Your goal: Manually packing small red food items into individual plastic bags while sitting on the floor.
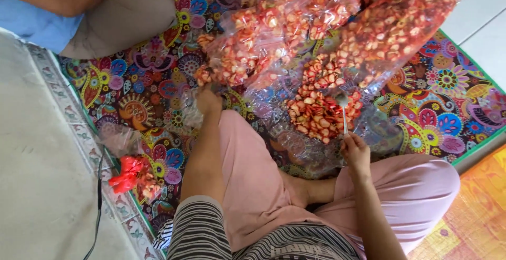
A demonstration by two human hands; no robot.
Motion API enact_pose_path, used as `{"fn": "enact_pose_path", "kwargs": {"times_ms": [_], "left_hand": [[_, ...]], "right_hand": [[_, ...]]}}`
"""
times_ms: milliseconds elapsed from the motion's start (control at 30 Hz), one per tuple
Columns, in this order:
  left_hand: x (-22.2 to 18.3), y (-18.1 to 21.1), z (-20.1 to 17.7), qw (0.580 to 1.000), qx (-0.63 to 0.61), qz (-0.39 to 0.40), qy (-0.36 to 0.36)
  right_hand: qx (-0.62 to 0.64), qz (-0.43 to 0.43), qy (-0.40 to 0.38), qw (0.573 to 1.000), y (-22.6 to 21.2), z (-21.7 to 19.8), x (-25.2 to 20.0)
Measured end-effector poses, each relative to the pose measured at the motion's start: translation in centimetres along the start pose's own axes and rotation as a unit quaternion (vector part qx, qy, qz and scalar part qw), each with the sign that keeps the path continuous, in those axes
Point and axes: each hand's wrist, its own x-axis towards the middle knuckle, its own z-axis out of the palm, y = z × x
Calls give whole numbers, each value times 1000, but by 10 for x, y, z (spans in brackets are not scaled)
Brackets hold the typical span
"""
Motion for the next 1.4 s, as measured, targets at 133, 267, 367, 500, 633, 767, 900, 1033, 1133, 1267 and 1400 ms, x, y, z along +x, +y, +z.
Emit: {"fn": "enact_pose_path", "kwargs": {"times_ms": [133,267,367,500,633,767,900,1033,1133,1267,1400], "left_hand": [[2,-4,-2,996,20,1,91],[-3,-8,-13,982,-48,-67,169],[-13,-14,-32,944,-166,-101,266],[-23,-19,-45,842,-405,-112,340],[-27,-11,-50,801,-468,-128,351],[-28,-12,-48,689,-684,-94,220],[-33,-8,-61,680,-697,-153,168],[-21,-14,-53,751,-616,-139,193],[-21,3,-70,827,-509,-146,191],[-12,27,-84,848,-510,-143,13],[-15,29,-109,812,-577,-48,-71]], "right_hand": [[-48,-35,19,998,26,-8,5],[-170,-31,71,982,48,-9,10],[-224,-38,82,970,45,-4,9],[-245,-44,63,966,27,2,-2],[-304,-53,67,949,16,5,-11],[-366,-124,112,915,21,5,-11],[-375,-200,140,894,31,0,-4],[-354,-223,150,896,40,-3,5],[-337,-253,151,894,42,-5,10],[-322,-266,162,894,43,-6,10],[-312,-276,157,896,40,-4,8]]}}
